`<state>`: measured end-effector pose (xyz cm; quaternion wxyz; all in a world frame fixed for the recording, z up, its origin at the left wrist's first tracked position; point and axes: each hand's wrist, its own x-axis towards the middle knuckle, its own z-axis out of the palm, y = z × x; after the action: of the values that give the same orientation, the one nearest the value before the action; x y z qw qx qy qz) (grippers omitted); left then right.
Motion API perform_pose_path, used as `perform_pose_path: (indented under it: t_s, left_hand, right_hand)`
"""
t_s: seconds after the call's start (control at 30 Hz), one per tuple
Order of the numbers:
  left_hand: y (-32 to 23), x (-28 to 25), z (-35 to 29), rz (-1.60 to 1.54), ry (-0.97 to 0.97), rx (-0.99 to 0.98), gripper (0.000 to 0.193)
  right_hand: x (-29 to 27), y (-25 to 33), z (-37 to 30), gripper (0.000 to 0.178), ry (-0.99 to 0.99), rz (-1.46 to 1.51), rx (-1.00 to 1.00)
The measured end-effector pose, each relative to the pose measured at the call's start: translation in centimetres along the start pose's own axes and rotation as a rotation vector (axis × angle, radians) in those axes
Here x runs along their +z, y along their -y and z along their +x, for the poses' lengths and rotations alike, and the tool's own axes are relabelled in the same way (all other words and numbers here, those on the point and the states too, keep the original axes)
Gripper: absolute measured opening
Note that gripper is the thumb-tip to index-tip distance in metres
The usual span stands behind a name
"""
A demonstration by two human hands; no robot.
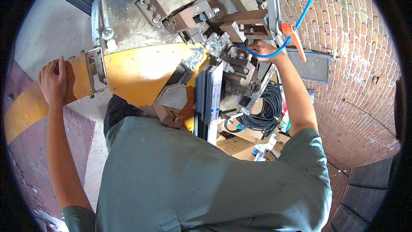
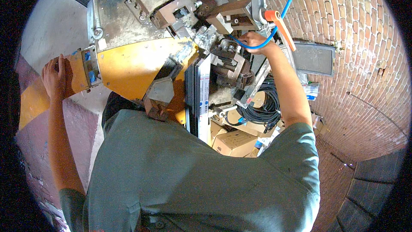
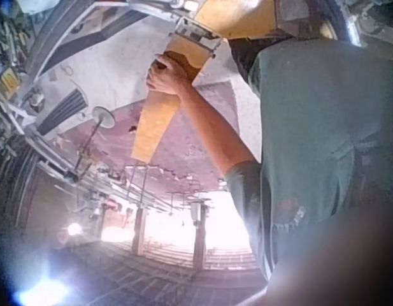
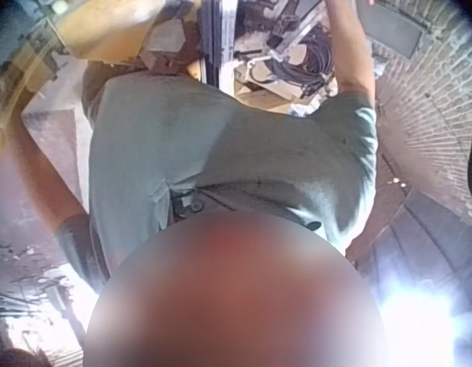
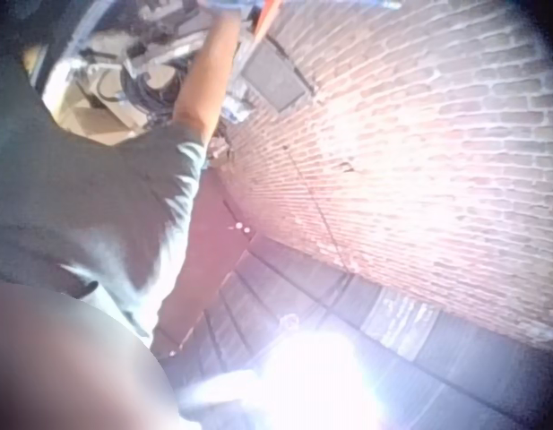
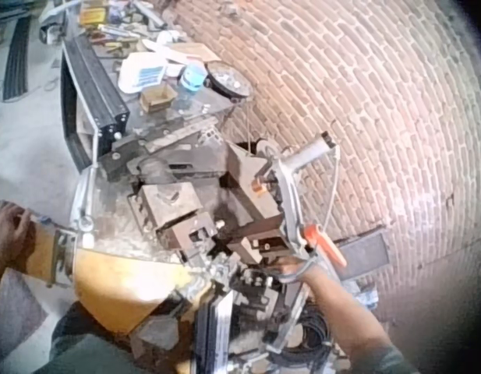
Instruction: The person operates a miter saw to cut a metal profile, then assembles the cut piece with other metal components on the saw table. They use a wrench to tighten bolts and secure the parts together, repeatedly adjusting and checking the alignment of the assembled frame.
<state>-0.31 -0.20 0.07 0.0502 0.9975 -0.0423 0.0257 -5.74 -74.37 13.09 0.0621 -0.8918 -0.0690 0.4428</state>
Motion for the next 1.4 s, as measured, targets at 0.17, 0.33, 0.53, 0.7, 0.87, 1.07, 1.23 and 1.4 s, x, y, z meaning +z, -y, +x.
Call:
perform_pose_path:
  t_s: [0.17, 0.33, 0.53, 0.7, 0.87, 1.07, 1.23, 1.4]
  left_hand:
    - [-0.2, -0.3, 0.2, 0.013, 0.024, -0.025, 0.047]
    - [-0.3, -0.4, 0.1, 0.023, 0.009, -0.035, 0.048]
    - [-0.4, -0.4, 0.2, 0.030, 0.012, -0.057, 0.049]
    - [-0.3, -0.6, 0.3, 0.029, 0.057, -0.074, 0.049]
    - [-0.2, -0.3, 0.2, -0.003, 0.017, -0.054, 0.048]
    - [0.3, 0.1, 0.3, 0.019, 0.058, -0.040, 0.049]
    - [0.2, 0.1, 0.1, 0.004, 0.012, -0.023, 0.050]
    - [0.0, -0.2, 0.3, 0.016, 0.059, -0.052, 0.051]
  right_hand:
    - [0.2, 0.4, -0.5, 0.030, -0.117, -0.041, -0.129]
    - [1.1, 0.1, -0.6, 0.022, -0.158, -0.085, -0.153]
    - [1.6, -0.5, 0.6, 0.032, -0.074, -0.214, -0.102]
    - [2.2, -0.2, 1.4, 0.038, -0.018, -0.248, -0.038]
    - [1.4, 0.4, 0.4, 0.034, -0.071, -0.153, -0.151]
    - [0.5, 0.7, 0.0, 0.024, 0.048, -0.076, -0.019]
    - [0.6, 0.3, -0.3, 0.026, -0.068, 0.033, -0.063]
    - [0.5, -0.4, -0.2, 0.031, -0.059, 0.116, -0.011]
